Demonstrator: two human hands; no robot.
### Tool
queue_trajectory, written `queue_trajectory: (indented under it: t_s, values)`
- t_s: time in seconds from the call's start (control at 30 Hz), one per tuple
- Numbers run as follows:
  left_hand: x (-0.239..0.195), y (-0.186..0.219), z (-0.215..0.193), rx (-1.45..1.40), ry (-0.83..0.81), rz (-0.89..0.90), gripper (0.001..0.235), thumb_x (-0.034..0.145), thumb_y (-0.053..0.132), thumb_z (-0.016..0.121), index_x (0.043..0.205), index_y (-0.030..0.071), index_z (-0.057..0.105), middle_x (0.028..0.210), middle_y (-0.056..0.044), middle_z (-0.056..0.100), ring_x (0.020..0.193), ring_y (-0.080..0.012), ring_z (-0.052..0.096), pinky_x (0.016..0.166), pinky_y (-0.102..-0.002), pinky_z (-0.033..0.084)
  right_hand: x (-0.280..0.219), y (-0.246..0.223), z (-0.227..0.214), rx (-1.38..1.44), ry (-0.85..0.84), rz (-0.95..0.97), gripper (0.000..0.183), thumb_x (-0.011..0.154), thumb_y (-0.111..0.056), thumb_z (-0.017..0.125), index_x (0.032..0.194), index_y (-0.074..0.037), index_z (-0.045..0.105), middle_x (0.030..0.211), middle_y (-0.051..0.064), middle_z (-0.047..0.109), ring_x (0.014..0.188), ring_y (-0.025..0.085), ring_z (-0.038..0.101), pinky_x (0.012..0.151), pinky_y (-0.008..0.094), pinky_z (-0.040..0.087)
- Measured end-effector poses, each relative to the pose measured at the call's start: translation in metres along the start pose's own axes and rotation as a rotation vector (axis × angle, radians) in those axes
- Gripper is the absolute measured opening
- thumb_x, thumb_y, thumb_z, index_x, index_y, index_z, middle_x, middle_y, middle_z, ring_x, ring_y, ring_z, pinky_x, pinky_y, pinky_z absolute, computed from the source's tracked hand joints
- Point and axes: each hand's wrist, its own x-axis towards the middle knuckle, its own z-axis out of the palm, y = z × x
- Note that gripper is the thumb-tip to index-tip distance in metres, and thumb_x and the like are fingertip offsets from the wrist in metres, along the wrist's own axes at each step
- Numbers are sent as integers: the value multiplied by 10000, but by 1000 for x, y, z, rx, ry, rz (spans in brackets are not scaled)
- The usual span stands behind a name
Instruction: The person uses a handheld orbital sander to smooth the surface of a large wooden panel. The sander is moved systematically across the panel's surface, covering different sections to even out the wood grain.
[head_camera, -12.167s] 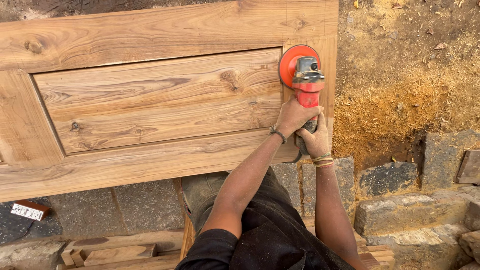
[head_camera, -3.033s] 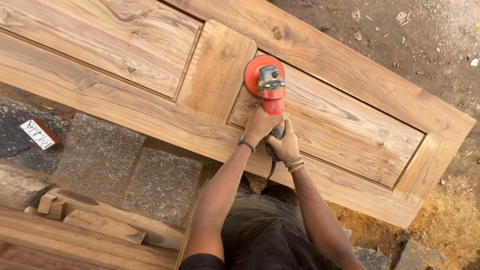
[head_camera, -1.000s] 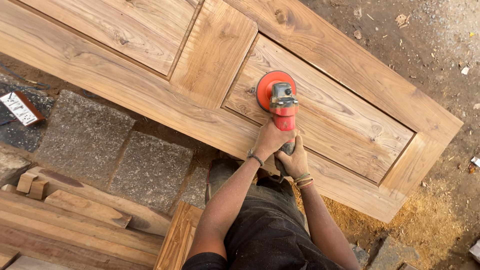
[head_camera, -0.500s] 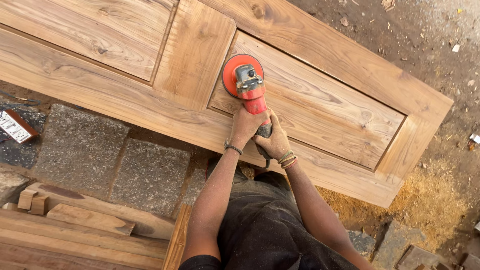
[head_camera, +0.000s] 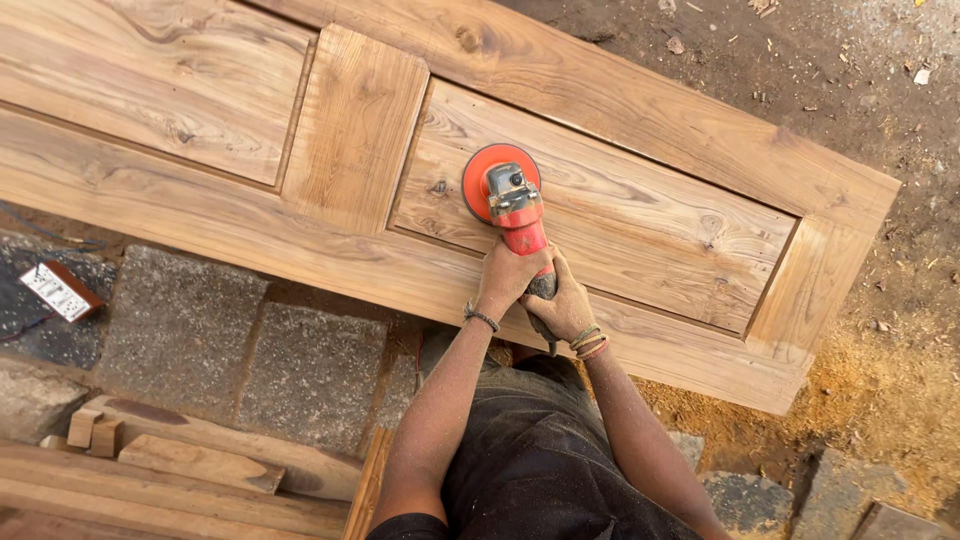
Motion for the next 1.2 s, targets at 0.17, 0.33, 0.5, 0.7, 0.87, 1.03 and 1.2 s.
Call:
queue_trajectory:
  t_s: [0.17,0.33,0.5,0.7,0.87,1.03,1.2]
  values:
    - [-6,-1,21,3,-36,33,656,696,452,811,1155,20,630,1045,-153,760,971,-267,761,855,-375,596,-1,20,-11,-68,2,43,1042,700,-469,771,1567,-132,301,986,182,753,866,320,768,745,434,610]
    - [-8,-7,43,36,-40,25,665,695,444,833,1154,11,624,1060,-161,758,977,-275,760,864,-376,601,-11,36,-24,-50,11,66,1039,685,-448,762,1567,-137,310,972,188,759,870,322,770,762,433,613]
    - [-14,-8,63,61,-74,19,682,702,463,832,1168,15,615,1068,-165,754,982,-274,761,870,-375,604,-21,46,-37,-6,37,96,1048,654,-444,768,1557,-154,323,1012,187,757,886,318,779,781,429,629]
    - [-23,-12,88,78,-94,6,670,707,458,833,1150,1,625,1061,-166,757,979,-261,764,862,-369,608,-34,66,-49,4,64,76,1039,670,-440,782,1560,-140,337,1061,201,752,954,330,765,813,440,613]
    - [-28,-13,107,93,-109,-2,671,708,444,845,1139,-16,616,1056,-168,742,965,-245,755,839,-355,611,-43,79,-60,33,80,110,1049,667,-432,766,1571,-140,321,1078,207,746,988,344,759,840,439,608]
    - [-36,-13,129,66,-150,2,653,703,434,835,1124,-15,615,1035,-164,758,953,-246,767,838,-356,614,-54,97,-72,54,125,88,1039,674,-420,795,1560,-130,337,1117,221,738,1045,354,739,878,449,589]
    - [-43,-18,153,98,-152,-5,669,691,437,847,1128,-11,612,1046,-164,754,968,-251,761,856,-363,604,-65,109,-87,83,135,124,1007,674,-393,787,1549,-138,359,1074,215,754,1010,353,757,861,445,601]
